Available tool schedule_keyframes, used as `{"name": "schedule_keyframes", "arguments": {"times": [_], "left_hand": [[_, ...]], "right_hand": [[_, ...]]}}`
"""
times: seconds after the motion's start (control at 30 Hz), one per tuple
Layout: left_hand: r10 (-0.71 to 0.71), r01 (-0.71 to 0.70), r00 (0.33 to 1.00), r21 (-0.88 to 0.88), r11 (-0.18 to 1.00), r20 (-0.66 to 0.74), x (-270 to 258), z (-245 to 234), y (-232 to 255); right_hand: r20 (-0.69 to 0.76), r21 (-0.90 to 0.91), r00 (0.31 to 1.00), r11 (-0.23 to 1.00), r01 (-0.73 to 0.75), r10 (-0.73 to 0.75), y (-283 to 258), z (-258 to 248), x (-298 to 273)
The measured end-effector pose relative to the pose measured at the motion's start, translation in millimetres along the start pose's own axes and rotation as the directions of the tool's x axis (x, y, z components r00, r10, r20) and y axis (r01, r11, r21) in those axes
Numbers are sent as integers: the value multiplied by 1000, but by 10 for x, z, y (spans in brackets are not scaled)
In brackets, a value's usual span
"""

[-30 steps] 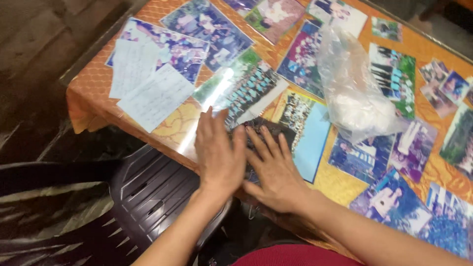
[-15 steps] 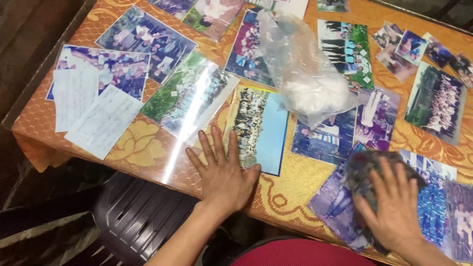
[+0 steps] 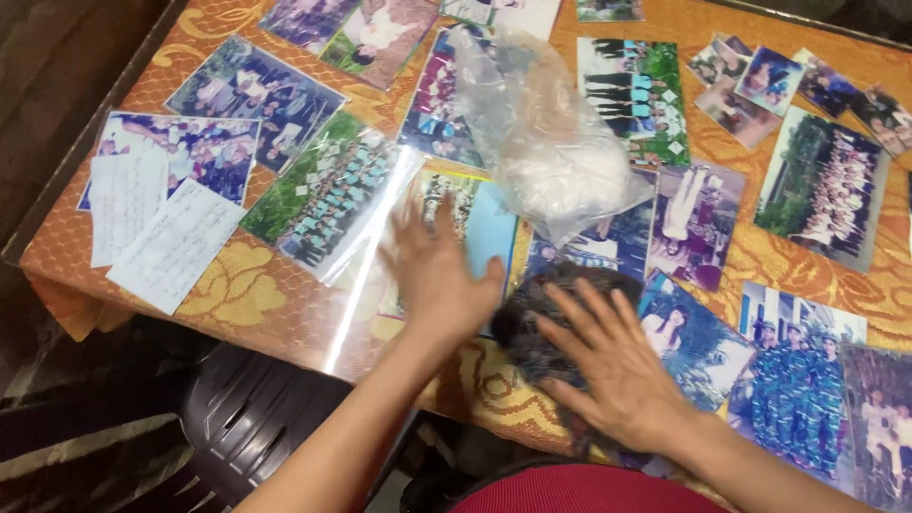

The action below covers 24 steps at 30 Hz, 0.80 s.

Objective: The person wipes a table surface covered with photographs using a dark cloth. They move the cloth back and forth across the table, occasionally shifting the photographs to reach different areas. The person also handles a plastic bag on the table during the wiping process.

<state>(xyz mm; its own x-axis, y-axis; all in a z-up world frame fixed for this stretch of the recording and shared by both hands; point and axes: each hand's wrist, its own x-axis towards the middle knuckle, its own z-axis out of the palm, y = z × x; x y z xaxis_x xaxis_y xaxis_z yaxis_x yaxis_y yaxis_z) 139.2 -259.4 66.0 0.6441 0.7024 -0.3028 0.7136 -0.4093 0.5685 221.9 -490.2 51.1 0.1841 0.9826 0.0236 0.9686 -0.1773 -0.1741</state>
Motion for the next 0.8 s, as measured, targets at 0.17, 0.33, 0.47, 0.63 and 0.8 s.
{"name": "schedule_keyframes", "arguments": {"times": [0.17,0.33,0.47,0.63,0.8], "left_hand": [[655,-616,737,233,752,-165,160,359,870],[368,-409,912,450,794,181,545,160,1274],[192,-280,952,417,865,240,785,73,939],[186,-85,962,427,900,-201,1361,-74,-429],[-217,320,925,329,889,-313,1305,-871,-1153]], "right_hand": [[-134,-192,967,951,-241,218,716,47,-636],[-107,-184,855,835,-519,508,1317,-100,-1117],[-134,-99,717,710,-697,685,1570,-150,-1018],[-165,-8,542,549,-836,824,1747,-222,-359],[-168,28,408,418,-908,897,1757,77,679]]}}
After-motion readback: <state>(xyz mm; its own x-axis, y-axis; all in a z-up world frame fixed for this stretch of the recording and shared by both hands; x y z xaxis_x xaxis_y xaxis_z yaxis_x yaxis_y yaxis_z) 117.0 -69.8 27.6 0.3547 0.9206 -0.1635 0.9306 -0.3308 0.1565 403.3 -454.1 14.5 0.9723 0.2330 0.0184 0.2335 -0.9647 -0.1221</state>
